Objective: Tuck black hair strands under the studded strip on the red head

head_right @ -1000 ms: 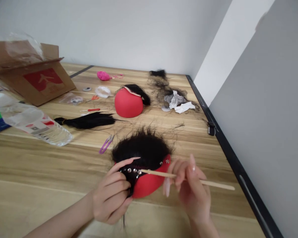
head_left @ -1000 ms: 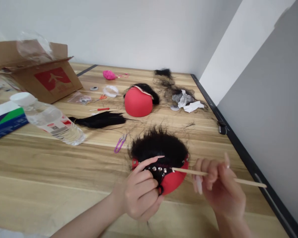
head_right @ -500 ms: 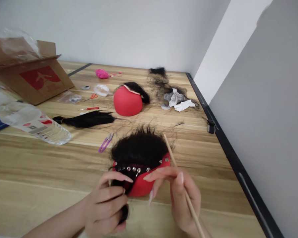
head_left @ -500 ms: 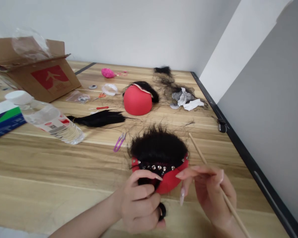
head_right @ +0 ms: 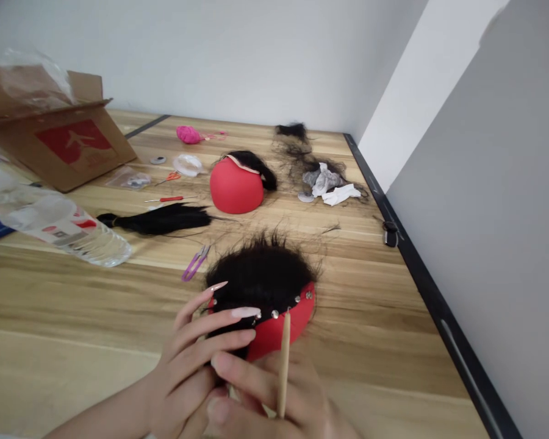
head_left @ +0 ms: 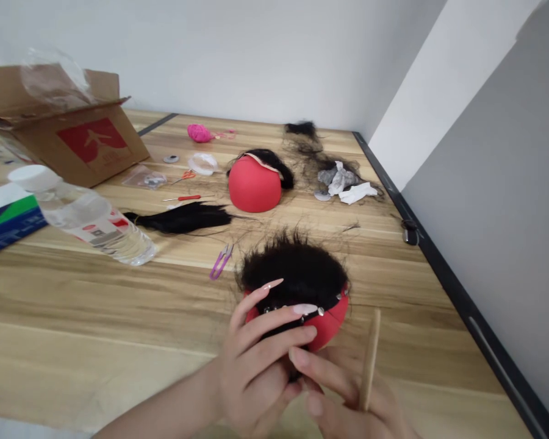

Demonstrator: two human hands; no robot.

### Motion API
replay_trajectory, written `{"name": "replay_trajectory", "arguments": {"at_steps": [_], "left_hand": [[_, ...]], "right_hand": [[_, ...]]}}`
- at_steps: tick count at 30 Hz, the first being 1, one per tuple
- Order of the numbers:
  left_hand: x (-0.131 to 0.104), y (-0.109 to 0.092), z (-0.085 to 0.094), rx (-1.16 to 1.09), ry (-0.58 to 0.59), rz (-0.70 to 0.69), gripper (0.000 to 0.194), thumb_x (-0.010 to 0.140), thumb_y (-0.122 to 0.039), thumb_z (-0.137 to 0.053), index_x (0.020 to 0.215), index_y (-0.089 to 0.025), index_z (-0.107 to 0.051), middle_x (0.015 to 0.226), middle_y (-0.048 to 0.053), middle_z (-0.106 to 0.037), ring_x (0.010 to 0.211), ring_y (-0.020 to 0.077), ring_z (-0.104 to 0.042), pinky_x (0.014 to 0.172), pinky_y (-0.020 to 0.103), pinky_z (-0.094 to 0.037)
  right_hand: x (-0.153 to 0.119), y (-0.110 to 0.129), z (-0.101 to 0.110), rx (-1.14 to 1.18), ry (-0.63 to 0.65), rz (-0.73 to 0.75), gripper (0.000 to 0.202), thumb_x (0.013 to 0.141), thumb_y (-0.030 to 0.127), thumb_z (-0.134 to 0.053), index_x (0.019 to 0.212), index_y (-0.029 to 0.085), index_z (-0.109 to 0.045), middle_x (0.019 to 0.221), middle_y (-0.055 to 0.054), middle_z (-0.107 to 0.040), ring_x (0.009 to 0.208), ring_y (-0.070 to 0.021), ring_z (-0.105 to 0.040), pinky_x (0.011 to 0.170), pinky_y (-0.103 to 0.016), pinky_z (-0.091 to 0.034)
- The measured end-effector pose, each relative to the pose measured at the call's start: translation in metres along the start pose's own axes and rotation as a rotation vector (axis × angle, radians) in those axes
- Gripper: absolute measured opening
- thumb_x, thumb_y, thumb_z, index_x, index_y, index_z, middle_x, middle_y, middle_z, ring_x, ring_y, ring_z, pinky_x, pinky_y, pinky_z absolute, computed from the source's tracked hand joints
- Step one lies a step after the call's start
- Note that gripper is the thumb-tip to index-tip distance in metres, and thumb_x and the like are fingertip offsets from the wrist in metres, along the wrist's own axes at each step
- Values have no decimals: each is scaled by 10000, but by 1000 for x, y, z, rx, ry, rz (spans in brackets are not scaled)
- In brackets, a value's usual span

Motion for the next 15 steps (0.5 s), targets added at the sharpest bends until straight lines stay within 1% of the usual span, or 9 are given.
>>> {"name": "replay_trajectory", "arguments": {"at_steps": [3, 5, 7, 8, 9, 10, 11, 13, 15], "left_hand": [[-2, -2, 0, -20, -58, 14, 371, 954, -187, -334, 663, -151, -562, 1026, 51, -666, 1160, 217, -545, 1097, 530, -347], [-5, -1, 2, -23, -135, 36, 329, 948, -195, -365, 679, -158, -551, 1012, 47, -635, 1141, 218, -525, 1062, 543, -391], [-8, 0, 3, -15, -187, 43, 286, 934, -195, -392, 705, -161, -559, 996, 49, -610, 1104, 220, -505, 1015, 557, -439], [-9, 0, 3, -9, -196, 36, 273, 926, -192, -397, 716, -159, -568, 986, 52, -601, 1081, 219, -497, 997, 561, -456], [-9, -1, 2, -7, -197, 23, 267, 919, -188, -398, 723, -156, -577, 974, 55, -594, 1058, 216, -492, 985, 557, -470], [-9, -1, 3, -7, -200, 14, 259, 909, -178, -403, 724, -152, -582, 964, 57, -590, 1038, 211, -489, 978, 547, -481], [-8, -1, 3, -3, -203, 9, 242, 894, -161, -417, 721, -147, -585, 953, 55, -590, 1019, 203, -490, 976, 534, -491], [-6, -1, 4, -2, -202, 14, 204, 862, -125, -450, 708, -143, -582, 926, 49, -607, 986, 190, -506, 971, 508, -509], [-5, -3, 5, -10, -198, 1, 195, 844, -96, -461, 701, -149, -583, 885, 38, -635, 956, 179, -535, 965, 482, -528]], "right_hand": [[1, 1, 0, -16, -40, 44, 578, 926, 106, -499, 1452, 274, -329, 1299, -27, -602, 913, -151, -709, 757, -202, -592], [6, 2, 0, 0, -18, 39, 565, 936, 129, -503, 1449, 284, -325, 1266, -19, -628, 852, -121, -715, 732, -171, -588], [13, 5, 1, 0, -15, 51, 524, 948, 159, -498, 1438, 270, -349, 1168, -10, -691, 808, -107, -716, 716, -152, -584], [15, 5, 0, -19, -1, 45, 509, 949, 171, -501, 1430, 266, -365, 1133, -4, -709, 841, -111, -715, 749, -158, -582], [16, 5, 4, -27, -59, 45, 494, 948, 164, -499, 1419, 258, -385, 1097, -4, -725, 885, -115, -709, 797, -174, -575], [15, 8, 7, -42, -115, 100, 473, 943, 158, -502, 1404, 210, -412, 1079, -32, -732, 946, -128, -697, 830, -191, -567], [12, 6, 7, -62, -145, 102, 429, 947, 158, -489, 1372, 209, -460, 1089, -41, -727, 1019, -151, -675, 889, -246, -552], [5, -1, 1, -99, -78, 67, 420, 952, 139, -454, 1368, 194, -465, 1134, -76, -706, 1085, -174, -645, 921, -300, -536], [-2, -7, -4, -96, -9, 64, 434, 949, 146, -448, 1382, 170, -447, 1150, -104, -695, 1038, -186, -664, 891, -313, -548]]}}
Point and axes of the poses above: each hand's wrist, its own x-axis towards the middle knuckle, its own z-axis out of the back of the hand, y = z × x, the point moved 7 cm from there along x, towards the middle knuckle
